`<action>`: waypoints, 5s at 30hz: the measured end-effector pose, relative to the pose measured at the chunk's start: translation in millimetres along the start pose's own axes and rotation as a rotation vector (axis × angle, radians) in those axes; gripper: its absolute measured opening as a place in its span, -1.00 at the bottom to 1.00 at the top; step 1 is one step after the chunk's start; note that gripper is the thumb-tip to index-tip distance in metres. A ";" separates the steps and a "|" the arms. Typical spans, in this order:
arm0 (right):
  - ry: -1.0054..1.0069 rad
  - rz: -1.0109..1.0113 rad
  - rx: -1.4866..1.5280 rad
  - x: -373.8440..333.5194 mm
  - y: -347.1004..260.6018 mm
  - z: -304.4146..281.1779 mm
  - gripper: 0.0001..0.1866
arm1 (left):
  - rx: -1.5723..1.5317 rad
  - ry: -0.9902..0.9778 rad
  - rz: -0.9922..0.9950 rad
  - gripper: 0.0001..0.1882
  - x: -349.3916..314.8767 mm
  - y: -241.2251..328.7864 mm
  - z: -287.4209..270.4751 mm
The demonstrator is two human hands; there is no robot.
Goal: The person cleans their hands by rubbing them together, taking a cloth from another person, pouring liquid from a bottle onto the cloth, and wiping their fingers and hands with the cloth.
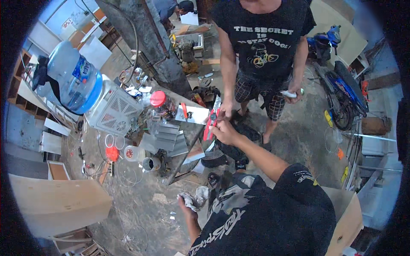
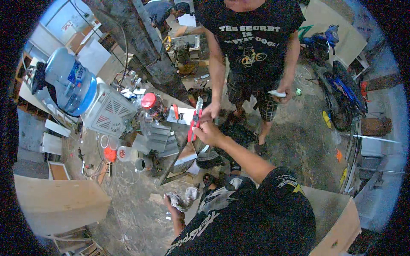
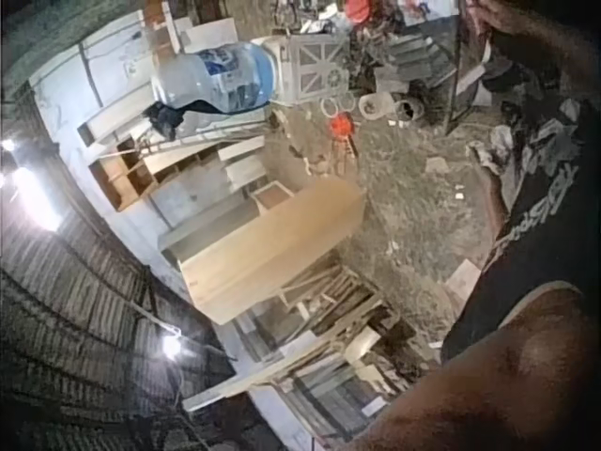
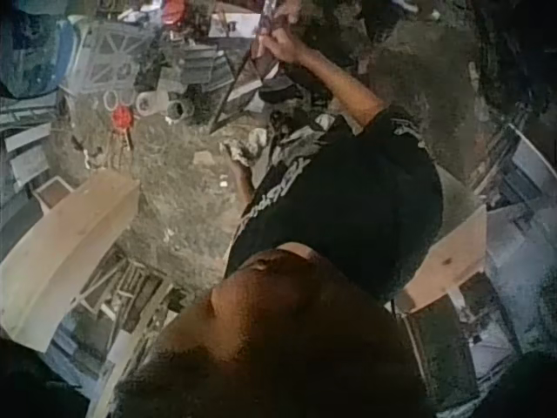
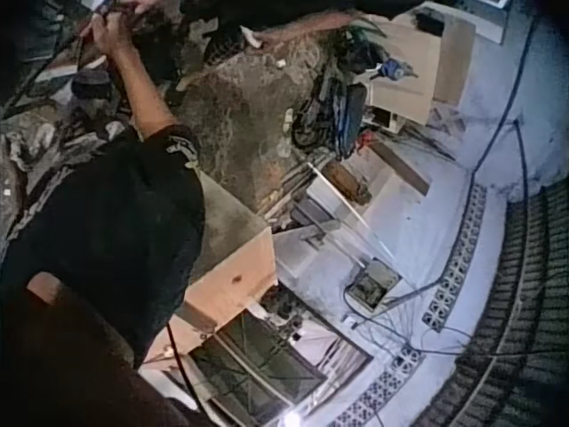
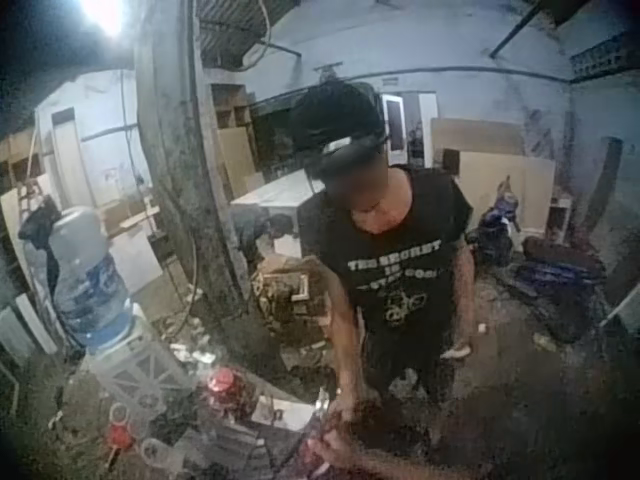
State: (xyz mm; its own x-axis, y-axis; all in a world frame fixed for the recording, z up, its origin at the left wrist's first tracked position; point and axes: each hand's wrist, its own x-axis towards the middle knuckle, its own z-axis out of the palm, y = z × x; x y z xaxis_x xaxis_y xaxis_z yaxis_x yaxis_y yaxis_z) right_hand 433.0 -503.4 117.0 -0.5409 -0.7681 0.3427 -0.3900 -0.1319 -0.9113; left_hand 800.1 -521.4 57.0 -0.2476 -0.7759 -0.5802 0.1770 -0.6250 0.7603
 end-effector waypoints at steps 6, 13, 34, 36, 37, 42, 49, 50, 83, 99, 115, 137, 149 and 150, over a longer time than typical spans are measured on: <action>-0.122 0.478 0.254 -5.4 3.6 -10.6 -0.74 | 0.068 -0.003 -0.001 -0.55 -1.9 1.3 7.0; 0.280 0.360 0.410 -20.8 14.1 -7.4 -0.70 | -0.046 -0.057 -0.019 -0.55 3.8 14.7 10.1; -0.661 0.151 0.041 -134.7 -71.7 89.3 -0.67 | -1.380 -0.857 0.397 -0.67 -20.6 161.8 113.2; -0.613 -0.061 -0.046 -130.3 -68.1 86.0 -0.67 | -1.662 -1.170 0.344 -0.74 -34.5 193.3 115.3; -0.723 0.104 -0.001 -129.0 -66.8 84.8 -0.67 | -1.812 -1.288 0.275 -0.76 -39.8 207.5 112.2; -0.534 -0.071 -0.092 -161.2 7.2 74.0 -0.66 | -0.859 -0.943 0.761 -0.61 -40.8 213.7 55.9; -0.622 0.502 -0.523 -215.6 78.5 -36.7 -0.68 | -0.228 -1.175 0.741 -0.37 -64.3 180.1 128.9; -0.498 0.564 -0.590 -229.8 81.7 -61.9 -0.70 | -0.189 -1.191 0.697 -0.38 -68.6 168.7 150.2; 0.302 0.260 0.028 -165.0 187.2 -754.1 -0.36 | 0.434 -1.565 0.017 -0.58 -144.1 -308.3 927.3; 0.485 0.368 0.653 190.9 302.5 -1036.8 -0.21 | -0.473 -1.172 0.410 -0.57 94.0 -193.4 1241.5; -0.182 0.725 1.274 549.7 523.8 -1106.8 -0.19 | 1.122 -0.905 1.028 -0.29 229.2 -278.4 1588.3; -1.154 0.391 0.057 996.9 634.3 -1029.5 -0.68 | -0.383 0.856 0.678 -0.62 647.0 -10.6 1477.9; -0.978 -0.121 0.158 1323.2 627.7 -794.2 -0.73 | -0.039 -0.367 0.685 0.04 862.3 110.6 1635.1; -0.996 -0.121 0.176 1345.2 627.1 -774.8 -0.73 | -0.097 -0.520 0.600 0.14 872.3 130.7 1644.2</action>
State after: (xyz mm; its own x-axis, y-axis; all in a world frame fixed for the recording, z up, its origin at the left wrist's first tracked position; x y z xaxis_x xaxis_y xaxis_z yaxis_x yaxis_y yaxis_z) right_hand -1116.6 -1133.9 183.3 0.3923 -0.9054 0.1625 -0.2427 -0.2723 -0.9311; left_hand -959.0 -1139.3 130.4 -0.4924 -0.8576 0.1487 0.4969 -0.1367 0.8569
